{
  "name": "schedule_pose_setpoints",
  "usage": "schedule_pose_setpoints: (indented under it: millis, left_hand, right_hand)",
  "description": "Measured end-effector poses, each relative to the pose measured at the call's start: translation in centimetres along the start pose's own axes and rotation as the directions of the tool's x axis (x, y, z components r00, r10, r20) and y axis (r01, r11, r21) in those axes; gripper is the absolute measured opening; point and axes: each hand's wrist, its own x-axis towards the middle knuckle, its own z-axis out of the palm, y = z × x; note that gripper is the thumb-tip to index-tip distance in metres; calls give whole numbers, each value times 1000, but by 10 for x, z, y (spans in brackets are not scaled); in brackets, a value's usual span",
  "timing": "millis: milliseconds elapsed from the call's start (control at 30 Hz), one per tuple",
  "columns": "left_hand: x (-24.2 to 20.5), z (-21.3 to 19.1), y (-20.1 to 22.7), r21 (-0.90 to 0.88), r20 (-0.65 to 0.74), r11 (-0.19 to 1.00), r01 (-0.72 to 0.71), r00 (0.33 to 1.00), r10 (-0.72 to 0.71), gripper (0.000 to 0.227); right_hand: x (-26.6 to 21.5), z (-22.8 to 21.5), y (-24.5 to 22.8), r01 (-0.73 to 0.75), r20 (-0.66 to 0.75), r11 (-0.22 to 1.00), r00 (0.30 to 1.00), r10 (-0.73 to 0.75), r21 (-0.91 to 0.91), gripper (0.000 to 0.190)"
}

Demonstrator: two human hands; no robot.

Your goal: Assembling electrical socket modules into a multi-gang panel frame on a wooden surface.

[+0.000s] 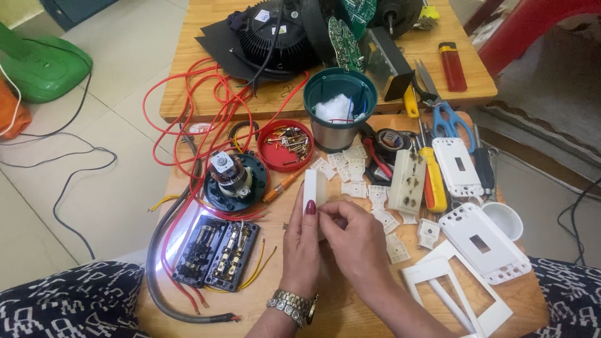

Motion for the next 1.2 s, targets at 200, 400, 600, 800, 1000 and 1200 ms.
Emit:
schedule_pose_setpoints:
  millis: [200, 400, 600, 800, 1000, 1200]
  left_hand:
    - [1, -1, -4, -38, 32, 999, -39, 999, 41, 53]
    - [3, -7, -3, -67, 54, 996, 53, 997, -49, 54]
    - [3, -10, -9, -87, 60, 979, 182, 982, -178, 50]
    - [5, -11, 2, -146, 97, 945, 292, 955, -280, 40]
    - [5, -7, 11, -539, 104, 785, 305, 949, -297, 66]
    - [4, -1, 12, -533, 81, 803, 266, 961, -265, 58]
  right_hand:
    - [4, 0, 13, 247, 18, 969, 969, -248, 25, 21]
    - [8, -4, 20, 153, 165, 970, 969, -185, 190, 18]
    - [12, -12, 23, 177, 256, 982, 948, -190, 71, 17]
    - [16, -18, 21, 344, 264, 933, 914, -307, -103, 14]
    - [27, -24, 35, 302, -19, 949, 952, -305, -91, 10]
    - [27, -24, 23, 387, -102, 911, 910, -403, -145, 8]
